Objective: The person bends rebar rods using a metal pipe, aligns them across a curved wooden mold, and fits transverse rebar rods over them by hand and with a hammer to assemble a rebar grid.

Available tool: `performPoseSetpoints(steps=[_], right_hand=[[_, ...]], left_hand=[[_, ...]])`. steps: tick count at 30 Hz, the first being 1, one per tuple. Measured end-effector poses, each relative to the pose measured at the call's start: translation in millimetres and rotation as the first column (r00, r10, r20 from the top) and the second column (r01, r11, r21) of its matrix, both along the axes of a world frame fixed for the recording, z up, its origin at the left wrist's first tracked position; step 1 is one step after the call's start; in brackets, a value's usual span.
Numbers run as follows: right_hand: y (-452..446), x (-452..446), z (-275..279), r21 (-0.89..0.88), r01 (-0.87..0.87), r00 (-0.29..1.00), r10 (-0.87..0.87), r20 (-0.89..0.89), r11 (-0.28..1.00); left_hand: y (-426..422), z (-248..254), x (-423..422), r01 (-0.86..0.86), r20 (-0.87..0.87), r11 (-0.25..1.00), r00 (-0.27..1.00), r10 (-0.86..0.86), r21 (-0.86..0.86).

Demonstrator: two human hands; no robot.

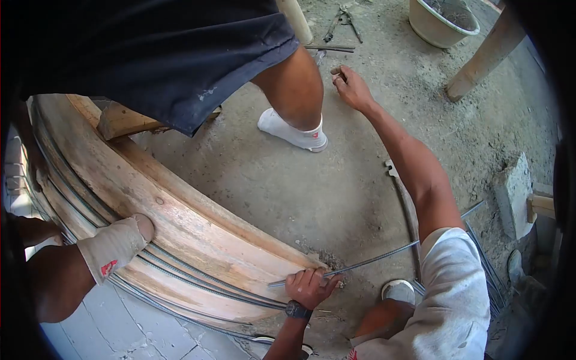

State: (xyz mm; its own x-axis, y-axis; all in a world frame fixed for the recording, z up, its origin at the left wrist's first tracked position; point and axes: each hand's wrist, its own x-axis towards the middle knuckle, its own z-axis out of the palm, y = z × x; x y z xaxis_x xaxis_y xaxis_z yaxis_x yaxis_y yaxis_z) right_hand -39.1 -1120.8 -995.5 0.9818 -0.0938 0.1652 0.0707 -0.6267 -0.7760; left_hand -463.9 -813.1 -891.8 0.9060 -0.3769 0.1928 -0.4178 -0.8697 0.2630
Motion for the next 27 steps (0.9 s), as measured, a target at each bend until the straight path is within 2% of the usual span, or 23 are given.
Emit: performPoseSetpoints(steps=[1,2,3,7,10,11,14,17,20,21,22,23,24,25,26,27], right_hand=[[2,40,-33,-0.274,-0.069,0.99,0.099,0.096,0.959],[8,63,-50,-0.533,-0.097,0.964,0.213,0.161,0.84],[22,61,-4,-0.619,-0.215,0.976,0.139,-0.168,0.755],[47,80,5,-0.828,-0.152,0.984,0.162,-0.075,0.541],[39,88,10,-0.763,-0.271,0.961,0.12,-0.249,0.587],[33,80,8,-0.768,-0.228,0.974,0.138,-0.182,0.598],[3,33,30,-0.813,-0.282,0.959,0.13,-0.251,0.51],[-47,-34,43,-0.816,-0.387,0.921,0.23,-0.315,0.429],[-90,-131,76,-0.596,-0.359,0.927,0.201,-0.315,0.719],[-99,-163,83,-0.512,-0.355,0.917,0.184,-0.355,0.782],[-99,-200,96,-0.506,-0.348,0.917,0.173,-0.359,0.789],[-100,-231,96,-0.53,-0.396,0.901,0.204,-0.384,0.75],[-101,-254,104,-0.489,-0.538,0.815,0.276,-0.509,0.686],[-115,-274,91,-0.417,-0.614,0.777,0.422,-0.467,0.67],[-126,-284,85,-0.407,-0.643,0.756,0.453,-0.472,0.649],[-134,-289,82,-0.493,-0.648,0.762,0.487,-0.427,0.58]], left_hand=[[1,-5,-2,0.006,-0.005,1.0,1.0,-0.006,0.015],[3,-8,-4,0.015,-0.013,1.0,1.0,-0.015,0.027],[5,-7,-6,0.02,-0.021,0.999,1.0,-0.02,0.04],[3,5,1,0.023,-0.06,0.999,0.998,-0.026,-0.05],[2,3,-2,-0.002,-0.07,1.0,0.998,0.003,0.019],[4,-1,-3,-0.001,-0.063,1.0,0.998,0.001,-0.001],[3,-2,-3,-0.003,-0.047,1.0,0.999,0.003,-0.01],[1,-2,2,0.014,-0.034,1.0,0.999,-0.014,-0.022],[-2,10,3,0.015,-0.044,1.0,0.999,-0.016,-0.026],[-3,15,4,0.002,-0.05,0.999,0.999,-0.004,-0.032],[-1,17,3,0.0,-0.078,0.997,0.997,-0.007,-0.082],[1,16,1,-0.045,-0.104,0.988,0.994,0.03,-0.15],[8,27,0,-0.034,-0.166,0.995,0.986,0.018,-0.097],[18,31,1,-0.016,-0.065,0.993,0.998,0.009,-0.118],[29,54,3,-0.01,-0.033,0.99,0.999,0.005,-0.143],[46,67,6,-0.026,0.023,0.986,0.999,0.03,-0.166]])
